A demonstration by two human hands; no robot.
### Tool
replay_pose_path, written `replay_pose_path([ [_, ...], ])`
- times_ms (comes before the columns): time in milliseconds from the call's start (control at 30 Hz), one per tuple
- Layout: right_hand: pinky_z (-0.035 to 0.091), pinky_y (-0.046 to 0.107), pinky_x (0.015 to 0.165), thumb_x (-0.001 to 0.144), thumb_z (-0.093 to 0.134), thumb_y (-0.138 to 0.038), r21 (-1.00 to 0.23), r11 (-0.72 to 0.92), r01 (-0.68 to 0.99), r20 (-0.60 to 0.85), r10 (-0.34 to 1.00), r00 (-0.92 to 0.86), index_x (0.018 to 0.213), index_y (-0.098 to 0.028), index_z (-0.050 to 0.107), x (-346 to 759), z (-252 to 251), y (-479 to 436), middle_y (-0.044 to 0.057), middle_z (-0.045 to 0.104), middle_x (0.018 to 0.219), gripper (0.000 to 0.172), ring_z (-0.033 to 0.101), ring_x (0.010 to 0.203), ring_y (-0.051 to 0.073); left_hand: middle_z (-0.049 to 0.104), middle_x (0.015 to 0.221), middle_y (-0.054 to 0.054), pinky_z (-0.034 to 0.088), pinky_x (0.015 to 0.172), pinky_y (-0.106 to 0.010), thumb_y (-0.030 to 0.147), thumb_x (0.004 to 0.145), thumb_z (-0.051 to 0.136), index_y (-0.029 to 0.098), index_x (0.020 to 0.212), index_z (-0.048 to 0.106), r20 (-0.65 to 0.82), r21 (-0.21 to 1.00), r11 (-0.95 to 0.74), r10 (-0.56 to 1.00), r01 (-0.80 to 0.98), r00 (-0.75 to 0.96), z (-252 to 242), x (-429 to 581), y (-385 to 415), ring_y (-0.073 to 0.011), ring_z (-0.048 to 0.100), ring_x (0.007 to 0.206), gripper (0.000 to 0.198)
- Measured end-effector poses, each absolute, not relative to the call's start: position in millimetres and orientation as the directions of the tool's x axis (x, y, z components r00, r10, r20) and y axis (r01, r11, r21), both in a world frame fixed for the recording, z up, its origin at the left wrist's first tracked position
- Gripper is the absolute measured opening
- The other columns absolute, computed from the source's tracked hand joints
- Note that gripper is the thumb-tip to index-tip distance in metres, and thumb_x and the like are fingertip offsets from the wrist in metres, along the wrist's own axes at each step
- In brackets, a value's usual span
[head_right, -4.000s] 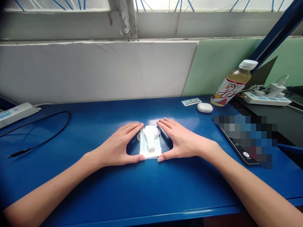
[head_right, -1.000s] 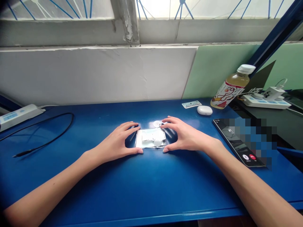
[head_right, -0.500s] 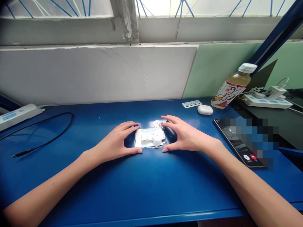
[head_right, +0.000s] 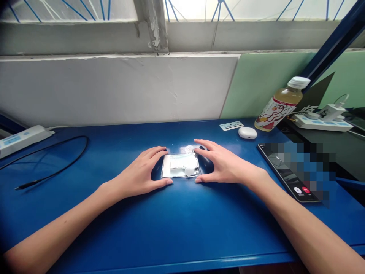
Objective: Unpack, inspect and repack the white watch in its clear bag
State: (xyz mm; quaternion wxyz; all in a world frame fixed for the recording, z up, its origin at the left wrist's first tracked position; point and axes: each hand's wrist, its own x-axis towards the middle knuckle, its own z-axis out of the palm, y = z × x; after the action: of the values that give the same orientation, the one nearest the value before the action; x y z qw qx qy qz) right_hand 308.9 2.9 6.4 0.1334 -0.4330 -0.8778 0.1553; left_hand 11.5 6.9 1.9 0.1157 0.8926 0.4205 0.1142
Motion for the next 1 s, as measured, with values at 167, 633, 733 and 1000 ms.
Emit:
replay_pose_path([
  [167, 0.041, 0.057, 0.11, 0.071, 0.076, -0.061, -0.347, 0.626, 0.698, 0.129, 0.769, -0.626, 0.149, -0.023, 0.045, 308, 9, 1, 0.016, 0.034, 0.16, 0.093, 0.039, 0.142, 0.041, 0.051, 0.147, -0.017, 0.036, 0.113, -0.055, 0.064, 0.087, 0.059, 0.016, 0.137, 0.056, 0.13, 0.314, -0.639, 0.762, 0.702, 0.635, 1, 11, 9, -0.0381, 0.04, 0.14, 0.07],
  [633, 0.059, 0.037, 0.072, 0.089, 0.064, -0.046, -0.821, 0.37, 0.435, 0.239, 0.915, -0.326, 0.094, -0.019, 0.074, 287, 15, -4, 0.008, 0.076, 0.093, 0.029, 0.07, 0.082, 0.024, 0.066, 0.126, -0.011, 0.05, 0.099, -0.043, 0.045, 0.087, 0.066, 0.02, 0.139, 0.046, 0.342, 0.508, -0.631, 0.772, 0.586, 0.535, 0, 14, 6, -0.0285, 0.063, 0.116, 0.061],
  [733, 0.059, 0.034, 0.066, 0.085, 0.068, -0.048, -0.922, 0.179, 0.342, 0.06, 0.942, -0.331, 0.099, -0.018, 0.07, 286, 12, -1, 0.007, 0.075, 0.087, 0.034, 0.07, 0.075, 0.021, 0.066, 0.124, -0.008, 0.051, 0.098, -0.04, 0.039, 0.082, 0.075, 0.023, 0.146, 0.033, 0.358, 0.516, -0.657, 0.748, 0.55, 0.558, -4, 14, 4, -0.0261, 0.065, 0.113, 0.079],
  [1000, 0.057, 0.038, 0.066, 0.093, 0.058, -0.041, -0.691, 0.362, 0.626, 0.137, 0.916, -0.378, 0.106, -0.02, 0.066, 288, 5, -2, 0.008, 0.073, 0.088, 0.026, 0.068, 0.077, 0.023, 0.065, 0.124, -0.01, 0.051, 0.097, -0.04, 0.039, 0.087, 0.07, 0.02, 0.124, 0.058, 0.282, 0.472, -0.702, 0.693, 0.533, 0.664, -2, 15, 5, -0.0268, 0.061, 0.116, 0.043],
])
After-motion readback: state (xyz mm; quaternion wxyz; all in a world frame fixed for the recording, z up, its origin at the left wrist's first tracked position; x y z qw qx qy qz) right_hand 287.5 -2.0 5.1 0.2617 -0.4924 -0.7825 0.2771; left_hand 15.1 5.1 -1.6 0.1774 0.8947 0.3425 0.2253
